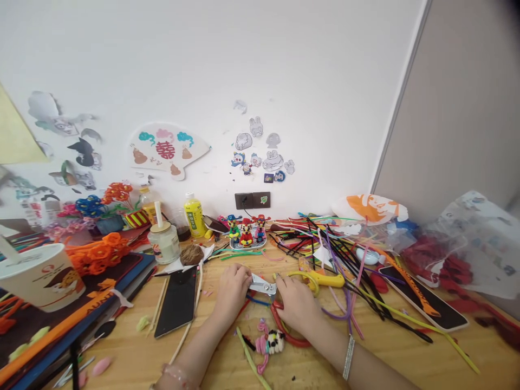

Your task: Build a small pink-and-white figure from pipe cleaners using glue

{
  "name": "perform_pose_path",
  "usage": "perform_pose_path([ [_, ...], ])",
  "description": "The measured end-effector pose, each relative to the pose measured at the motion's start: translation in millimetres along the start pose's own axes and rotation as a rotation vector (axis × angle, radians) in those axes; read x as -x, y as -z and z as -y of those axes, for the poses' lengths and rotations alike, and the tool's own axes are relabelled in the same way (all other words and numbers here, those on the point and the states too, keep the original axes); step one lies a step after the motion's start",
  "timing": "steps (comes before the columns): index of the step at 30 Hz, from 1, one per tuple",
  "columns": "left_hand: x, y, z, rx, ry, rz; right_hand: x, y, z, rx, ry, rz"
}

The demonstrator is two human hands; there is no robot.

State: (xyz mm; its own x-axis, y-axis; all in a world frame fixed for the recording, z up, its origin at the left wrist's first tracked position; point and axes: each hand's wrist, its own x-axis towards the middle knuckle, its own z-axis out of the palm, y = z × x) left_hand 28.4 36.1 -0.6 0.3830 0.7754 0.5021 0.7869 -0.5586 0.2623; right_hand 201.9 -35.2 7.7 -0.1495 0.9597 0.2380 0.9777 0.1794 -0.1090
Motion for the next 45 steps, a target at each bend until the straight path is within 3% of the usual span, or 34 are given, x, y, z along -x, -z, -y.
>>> perform_pose_path([
  [9, -1.9, 5.1, 1.1, -0.029, -0.011, 0.021, -1.0, -0.7, 1.1, 0.048, -0.001, -0.010],
  [15, -1.8, 10.1, -3.3, -0.015, 0.000, -0.002, -3.1, -5.6, 2.2, 0.071, -0.023, 0.050],
  [20, -1.8, 9.9, 3.3, 0.356, 0.175, -0.175, -4.9, -7.9, 1.0, 0.051, -0.080, 0.019],
  [26, -2.9, -0.5, 12.9, 0.595, 0.342, -0.210, -6.9, -4.1, -13.1, -0.010, -0.201, -0.060],
  [32, -0.8, 4.2, 3.1, 0.825, 0.417, -0.155, -6.4, -5.5, -24.4, -0.150, -0.197, -0.135],
  [38, 4.1, 15.5, -17.9, 0.994, 0.439, -0.026, -3.9, 7.3, -22.1, -0.354, -0.039, -0.324],
  [42, 9.6, 16.3, -35.3, 1.070, 0.400, 0.059, 1.3, 15.1, -7.6, -0.637, 0.079, -0.275],
  [45, 14.2, 15.4, -46.5, 1.105, 0.355, 0.116, 5.9, 15.5, 2.4, -0.724, 0.083, -0.255],
])
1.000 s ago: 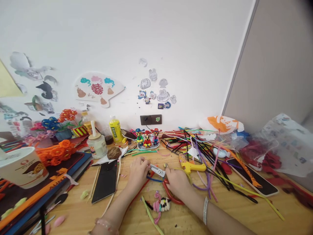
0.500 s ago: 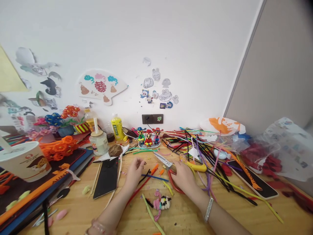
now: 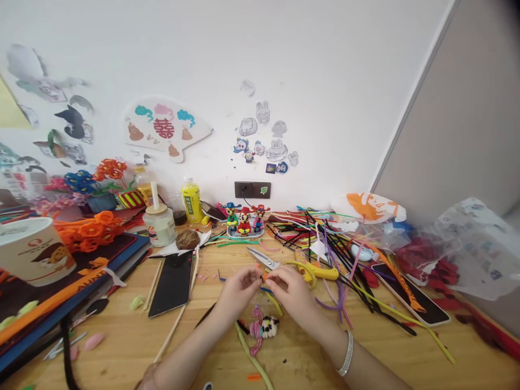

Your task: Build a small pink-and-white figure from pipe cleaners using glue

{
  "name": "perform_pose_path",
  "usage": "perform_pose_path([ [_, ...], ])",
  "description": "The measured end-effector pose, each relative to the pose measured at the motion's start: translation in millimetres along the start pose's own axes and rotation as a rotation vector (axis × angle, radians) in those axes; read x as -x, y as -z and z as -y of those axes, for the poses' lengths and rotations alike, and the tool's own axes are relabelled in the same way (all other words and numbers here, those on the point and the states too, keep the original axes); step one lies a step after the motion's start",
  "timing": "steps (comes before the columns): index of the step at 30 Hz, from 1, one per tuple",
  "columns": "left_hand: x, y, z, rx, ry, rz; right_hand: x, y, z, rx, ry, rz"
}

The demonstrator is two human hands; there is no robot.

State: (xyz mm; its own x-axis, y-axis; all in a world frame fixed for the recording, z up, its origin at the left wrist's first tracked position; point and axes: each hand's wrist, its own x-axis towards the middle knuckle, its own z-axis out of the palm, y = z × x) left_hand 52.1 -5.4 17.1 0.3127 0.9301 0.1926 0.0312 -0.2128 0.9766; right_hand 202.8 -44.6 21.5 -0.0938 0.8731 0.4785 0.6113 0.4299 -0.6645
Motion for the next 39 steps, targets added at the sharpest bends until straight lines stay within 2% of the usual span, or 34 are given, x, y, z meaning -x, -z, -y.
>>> perform_pose_path([
  [5, 5.4, -6.5, 2.0, 0.025, 0.018, 0.045, 2.9, -4.5, 2.1, 0.023, -0.052, -0.009],
  [13, 4.3, -5.5, 1.1, 0.105, 0.113, 0.027, 4.7, -1.7, 5.3, 0.069, 0.035, -0.013],
  [17, 5.2, -5.9, -2.4, 0.080, 0.085, 0.037, 4.6, -1.3, 3.8, 0.068, 0.030, -0.031],
  [19, 7.3, -4.0, -4.7, -0.015, 0.048, 0.081, 3.3, -0.8, 0.0, 0.063, 0.003, -0.054],
  [23, 17.0, 5.3, -8.4, -0.446, -0.105, 0.336, 0.2, 0.3, -10.3, 0.036, -0.111, -0.118],
  [24, 20.1, 7.6, -8.4, -0.544, -0.150, 0.366, -0.3, 0.1, -12.5, 0.016, -0.140, -0.129],
  [26, 25.7, 10.7, -7.2, -0.689, -0.204, 0.375, -0.5, -1.0, -15.7, -0.034, -0.188, -0.136],
  [29, 30.3, 10.4, -5.5, -0.780, -0.183, 0.383, -0.1, -3.9, -17.5, -0.102, -0.232, -0.130],
  [36, 21.6, 1.0, -12.9, -0.606, -0.184, 0.330, -0.2, -9.3, -23.0, -0.257, -0.274, -0.094],
  [39, 16.1, -1.7, -14.8, -0.562, -0.248, 0.256, 1.2, -12.8, -27.2, -0.320, -0.296, -0.115],
])
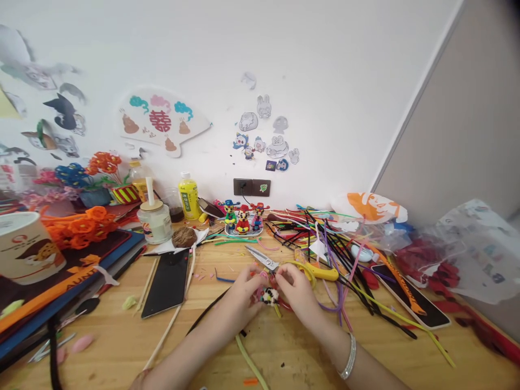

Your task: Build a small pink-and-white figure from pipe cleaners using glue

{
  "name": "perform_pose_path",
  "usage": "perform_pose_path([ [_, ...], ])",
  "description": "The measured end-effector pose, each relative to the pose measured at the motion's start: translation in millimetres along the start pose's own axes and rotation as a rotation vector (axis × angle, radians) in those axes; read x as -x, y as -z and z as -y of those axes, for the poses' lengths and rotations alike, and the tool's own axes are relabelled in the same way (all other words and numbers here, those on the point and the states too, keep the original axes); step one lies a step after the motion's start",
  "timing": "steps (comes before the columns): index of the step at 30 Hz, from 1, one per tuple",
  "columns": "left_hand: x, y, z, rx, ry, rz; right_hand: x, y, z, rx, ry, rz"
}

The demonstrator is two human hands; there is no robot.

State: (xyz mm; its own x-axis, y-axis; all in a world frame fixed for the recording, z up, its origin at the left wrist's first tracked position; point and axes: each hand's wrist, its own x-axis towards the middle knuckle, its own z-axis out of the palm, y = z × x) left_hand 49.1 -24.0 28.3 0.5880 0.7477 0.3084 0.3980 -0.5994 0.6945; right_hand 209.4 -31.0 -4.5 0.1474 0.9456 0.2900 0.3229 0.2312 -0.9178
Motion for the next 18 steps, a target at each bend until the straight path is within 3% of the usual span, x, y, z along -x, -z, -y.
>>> perform_pose_path([
  [5, -3.3, -4.6, 10.6, 0.003, -0.105, -0.160, 4.2, -4.7, 2.4, -0.116, -0.040, -0.002],
  [9, -0.6, -10.1, 21.2, 0.099, -0.064, -0.234, 7.5, -4.9, 10.2, -0.068, 0.024, -0.078],
  [13, 2.1, -9.6, 18.0, 0.264, 0.005, -0.170, 5.9, -2.4, 10.2, -0.093, 0.014, -0.104],
  [18, 0.5, -8.9, 14.5, 0.376, 0.041, -0.101, 3.4, -4.6, 9.2, -0.364, -0.154, -0.044],
])
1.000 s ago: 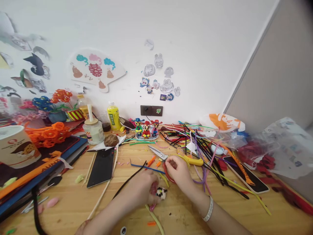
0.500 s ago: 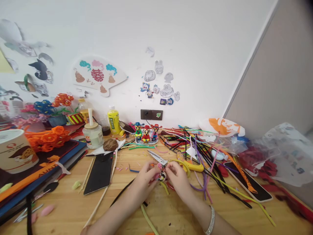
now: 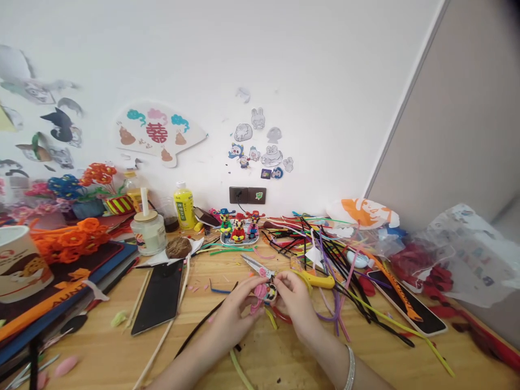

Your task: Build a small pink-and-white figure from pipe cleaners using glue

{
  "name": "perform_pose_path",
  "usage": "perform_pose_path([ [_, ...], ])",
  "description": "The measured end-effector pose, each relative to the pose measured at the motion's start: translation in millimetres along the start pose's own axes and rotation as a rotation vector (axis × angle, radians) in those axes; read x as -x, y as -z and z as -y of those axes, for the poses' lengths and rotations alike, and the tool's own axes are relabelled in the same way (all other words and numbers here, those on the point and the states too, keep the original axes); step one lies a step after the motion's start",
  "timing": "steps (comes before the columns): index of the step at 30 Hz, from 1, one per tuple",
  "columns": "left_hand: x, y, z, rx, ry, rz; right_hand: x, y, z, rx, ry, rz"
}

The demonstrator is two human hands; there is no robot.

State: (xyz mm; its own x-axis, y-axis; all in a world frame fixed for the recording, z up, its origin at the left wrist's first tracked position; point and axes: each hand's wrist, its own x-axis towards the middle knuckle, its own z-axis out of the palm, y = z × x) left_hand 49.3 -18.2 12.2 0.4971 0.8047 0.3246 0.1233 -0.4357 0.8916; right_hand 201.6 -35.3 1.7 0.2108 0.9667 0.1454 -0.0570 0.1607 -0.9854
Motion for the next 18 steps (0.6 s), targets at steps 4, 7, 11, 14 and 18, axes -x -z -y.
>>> perform_pose_path([
  [4, -3.4, -4.6, 2.5, 0.132, 0.080, -0.082, 1.8, -4.7, 0.7, -0.146, -0.124, 0.048],
  [7, -5.7, -7.6, 1.3, 0.262, 0.110, -0.143, 1.9, -2.8, 4.7, -0.048, -0.064, -0.005],
  [11, -7.5, -8.7, 2.1, 0.415, 0.166, -0.212, 4.8, 1.6, 15.7, 0.227, 0.169, -0.062],
  [14, -7.7, -9.0, 3.9, 0.470, 0.210, -0.188, 10.7, 0.2, 21.7, 0.399, 0.317, 0.037],
  [18, -7.1, -10.6, 3.6, 0.484, 0.233, -0.163, 15.0, -2.6, 20.7, 0.552, 0.443, 0.018],
])
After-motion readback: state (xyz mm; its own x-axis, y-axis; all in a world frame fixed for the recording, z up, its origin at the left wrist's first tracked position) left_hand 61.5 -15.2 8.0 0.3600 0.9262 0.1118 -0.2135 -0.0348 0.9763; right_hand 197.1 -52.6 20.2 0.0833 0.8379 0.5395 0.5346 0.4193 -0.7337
